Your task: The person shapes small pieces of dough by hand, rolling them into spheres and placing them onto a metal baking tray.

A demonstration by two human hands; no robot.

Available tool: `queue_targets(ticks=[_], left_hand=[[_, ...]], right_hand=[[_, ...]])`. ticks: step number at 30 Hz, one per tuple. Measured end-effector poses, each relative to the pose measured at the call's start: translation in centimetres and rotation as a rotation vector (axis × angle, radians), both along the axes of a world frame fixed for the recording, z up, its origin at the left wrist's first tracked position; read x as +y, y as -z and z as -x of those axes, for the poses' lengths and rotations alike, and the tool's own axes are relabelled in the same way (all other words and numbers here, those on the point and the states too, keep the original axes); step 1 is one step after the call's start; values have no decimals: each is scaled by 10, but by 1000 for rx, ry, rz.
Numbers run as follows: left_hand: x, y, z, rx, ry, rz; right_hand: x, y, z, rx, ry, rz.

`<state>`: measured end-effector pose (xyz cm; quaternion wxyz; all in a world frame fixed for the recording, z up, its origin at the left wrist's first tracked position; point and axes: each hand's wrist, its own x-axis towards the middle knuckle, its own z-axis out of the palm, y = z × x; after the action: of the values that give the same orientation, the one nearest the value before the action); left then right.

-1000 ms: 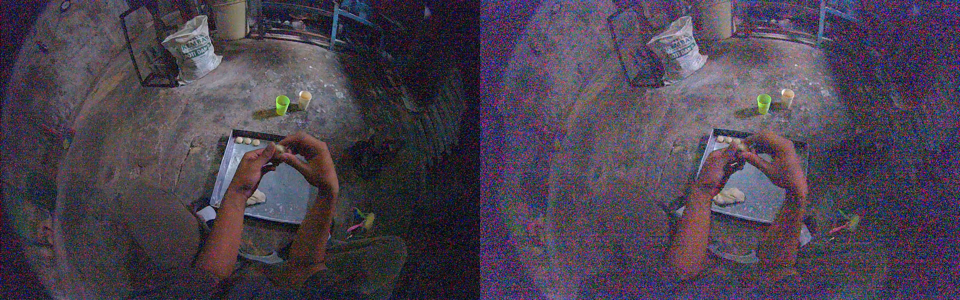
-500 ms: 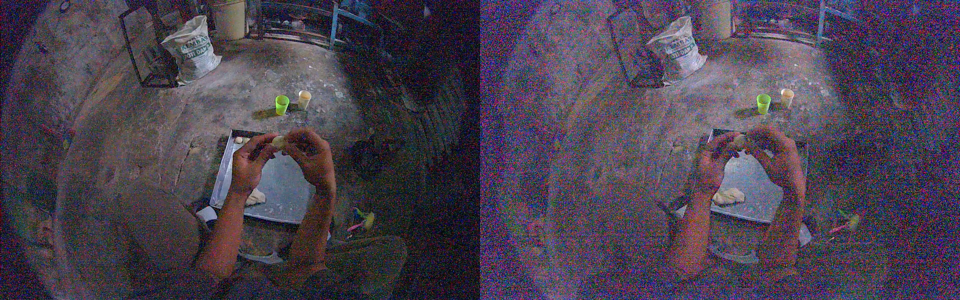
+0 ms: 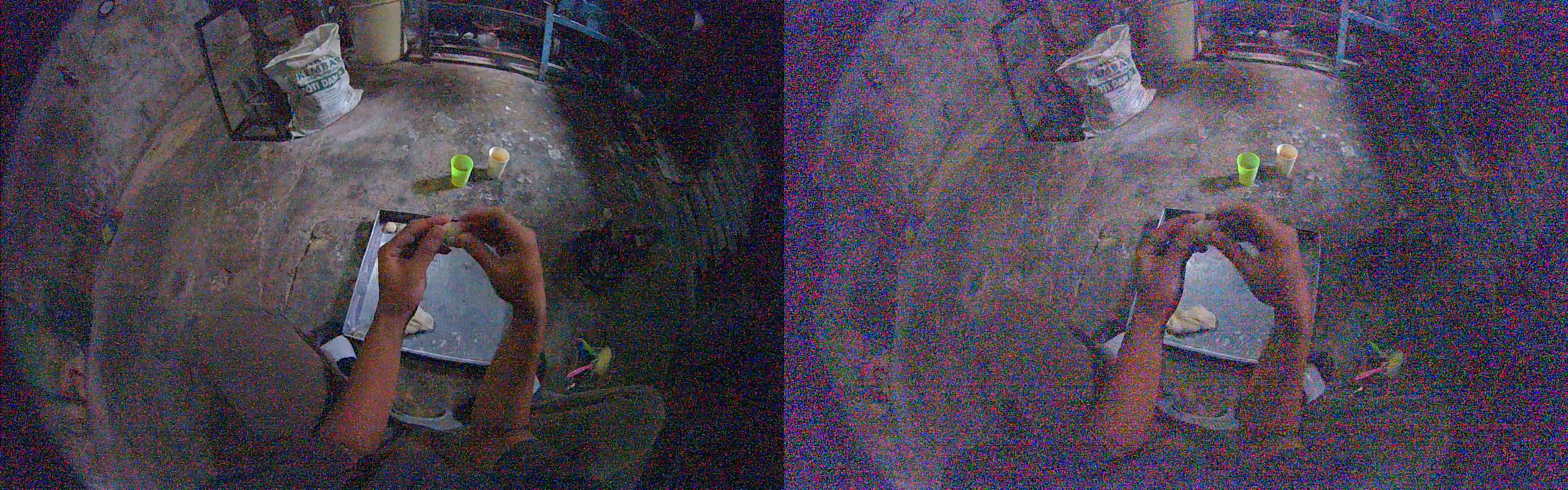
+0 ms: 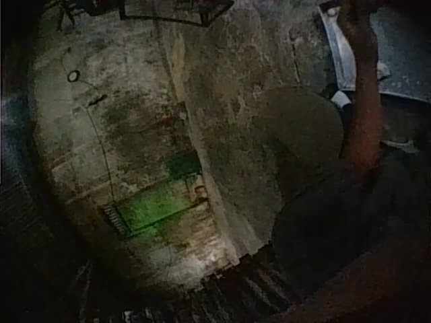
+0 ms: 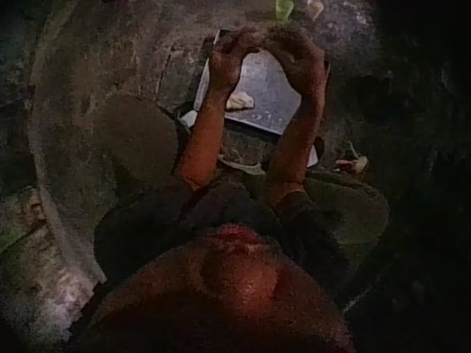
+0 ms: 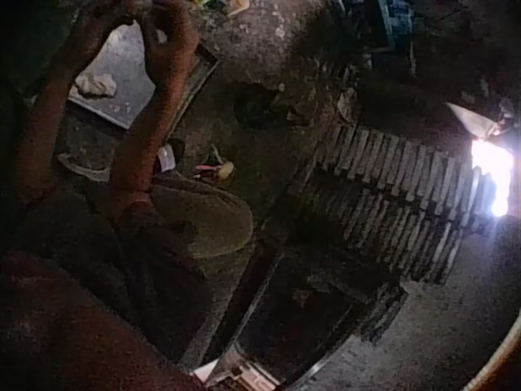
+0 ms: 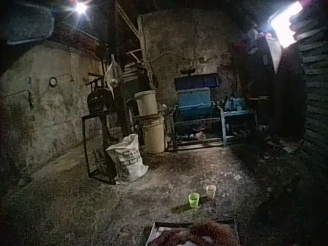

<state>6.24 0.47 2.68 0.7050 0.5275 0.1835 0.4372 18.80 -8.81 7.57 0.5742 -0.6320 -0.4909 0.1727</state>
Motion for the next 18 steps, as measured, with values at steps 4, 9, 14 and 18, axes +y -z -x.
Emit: queue_targets(ticks=[4, 9, 14, 18], left_hand=[[-1, 2, -3, 36, -5, -76], [3, 1, -1, -11, -5, 41], [-1, -10, -2, 139, -48, 29], [-2, -11, 1, 122, -65, -41]], right_hand=[[1, 5, -5, -6, 5, 65], [4, 4, -5, -142, -26, 33], [5, 13, -8, -46, -23, -7], [5, 9, -4, 39, -18, 4]])
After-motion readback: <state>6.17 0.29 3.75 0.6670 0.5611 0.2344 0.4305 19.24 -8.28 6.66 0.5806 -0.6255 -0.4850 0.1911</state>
